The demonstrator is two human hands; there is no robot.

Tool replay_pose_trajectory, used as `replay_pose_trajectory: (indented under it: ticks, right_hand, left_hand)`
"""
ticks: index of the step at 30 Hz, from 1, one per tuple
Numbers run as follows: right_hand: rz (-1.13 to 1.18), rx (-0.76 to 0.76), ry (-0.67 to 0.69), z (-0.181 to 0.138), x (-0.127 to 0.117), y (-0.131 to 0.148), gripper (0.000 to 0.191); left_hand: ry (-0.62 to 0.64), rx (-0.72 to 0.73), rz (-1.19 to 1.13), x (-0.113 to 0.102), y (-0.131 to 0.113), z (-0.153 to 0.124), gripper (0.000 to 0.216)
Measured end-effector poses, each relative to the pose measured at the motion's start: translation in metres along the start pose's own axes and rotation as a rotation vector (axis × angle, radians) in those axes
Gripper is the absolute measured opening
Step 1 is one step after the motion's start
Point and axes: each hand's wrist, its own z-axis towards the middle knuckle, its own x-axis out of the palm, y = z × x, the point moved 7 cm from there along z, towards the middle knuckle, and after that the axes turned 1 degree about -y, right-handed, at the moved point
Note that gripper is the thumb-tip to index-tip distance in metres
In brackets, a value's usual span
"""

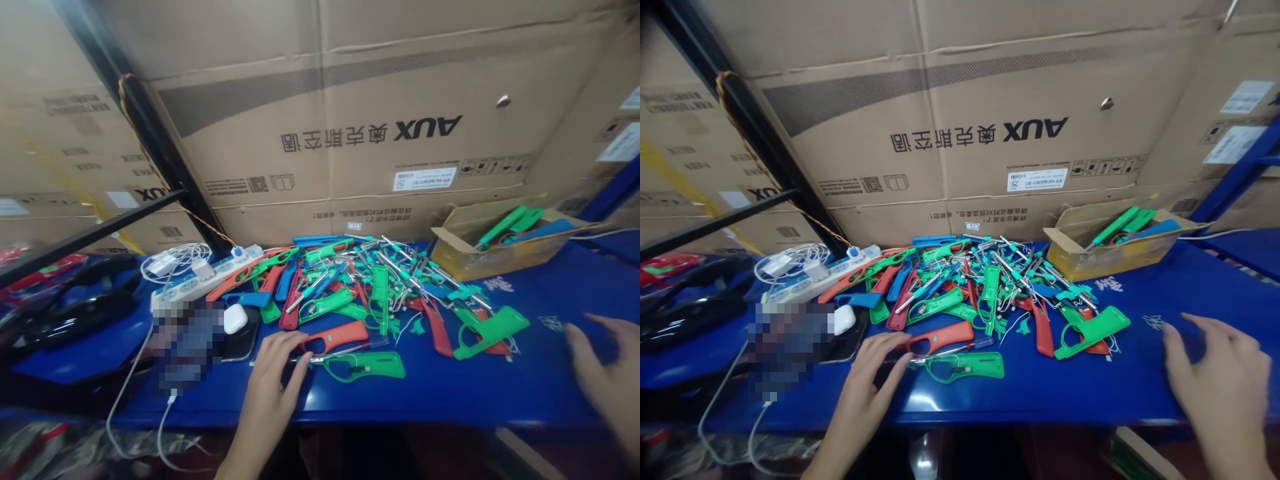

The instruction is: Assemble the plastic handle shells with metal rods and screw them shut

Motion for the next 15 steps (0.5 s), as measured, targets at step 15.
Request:
replay_pose_trajectory:
  ticks: [15]
  right_hand:
    - [-0.125,-0.009,0.254,-0.005,0.058,-0.049,0.048]
  left_hand:
    - [0.006,-0.028,-0.115,-0.006,-0.031,0.098,0.02]
